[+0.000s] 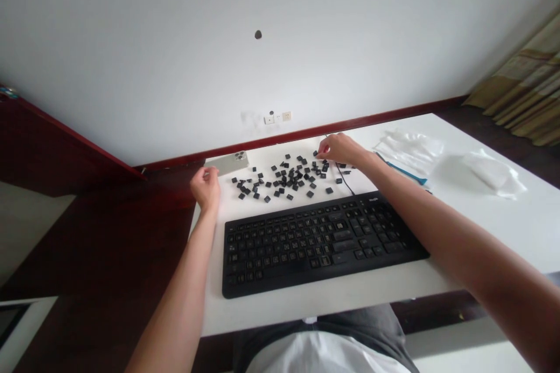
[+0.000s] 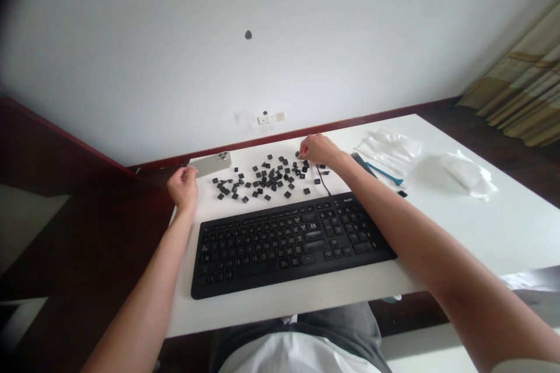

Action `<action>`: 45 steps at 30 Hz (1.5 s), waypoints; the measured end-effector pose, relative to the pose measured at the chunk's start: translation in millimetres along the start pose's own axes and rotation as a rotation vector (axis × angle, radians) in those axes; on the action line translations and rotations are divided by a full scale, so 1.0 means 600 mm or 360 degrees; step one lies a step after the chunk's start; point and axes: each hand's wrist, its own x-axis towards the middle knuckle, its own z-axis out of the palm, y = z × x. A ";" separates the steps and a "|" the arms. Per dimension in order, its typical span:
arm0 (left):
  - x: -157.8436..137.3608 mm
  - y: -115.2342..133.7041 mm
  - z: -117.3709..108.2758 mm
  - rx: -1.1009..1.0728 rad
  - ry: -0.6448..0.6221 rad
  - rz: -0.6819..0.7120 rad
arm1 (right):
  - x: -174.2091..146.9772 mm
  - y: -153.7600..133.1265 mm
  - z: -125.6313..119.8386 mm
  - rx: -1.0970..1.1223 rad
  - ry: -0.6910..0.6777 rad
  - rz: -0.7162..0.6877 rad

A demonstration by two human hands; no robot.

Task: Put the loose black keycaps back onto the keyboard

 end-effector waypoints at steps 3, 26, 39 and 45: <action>-0.001 0.002 -0.001 0.0011 -0.0002 0.0009 | 0.006 0.010 -0.001 -0.0011 -0.0005 -0.0032; -0.003 0.003 -0.002 -0.0037 -0.0021 0.0032 | 0.002 0.047 -0.056 0.0136 -0.0076 -0.0121; -0.003 0.007 -0.004 -0.0012 -0.0055 0.0033 | -0.003 0.029 -0.046 0.0103 -0.0396 -0.0267; -0.003 0.005 -0.004 0.0031 -0.0068 0.0023 | -0.001 0.027 -0.030 0.0097 -0.0351 -0.0298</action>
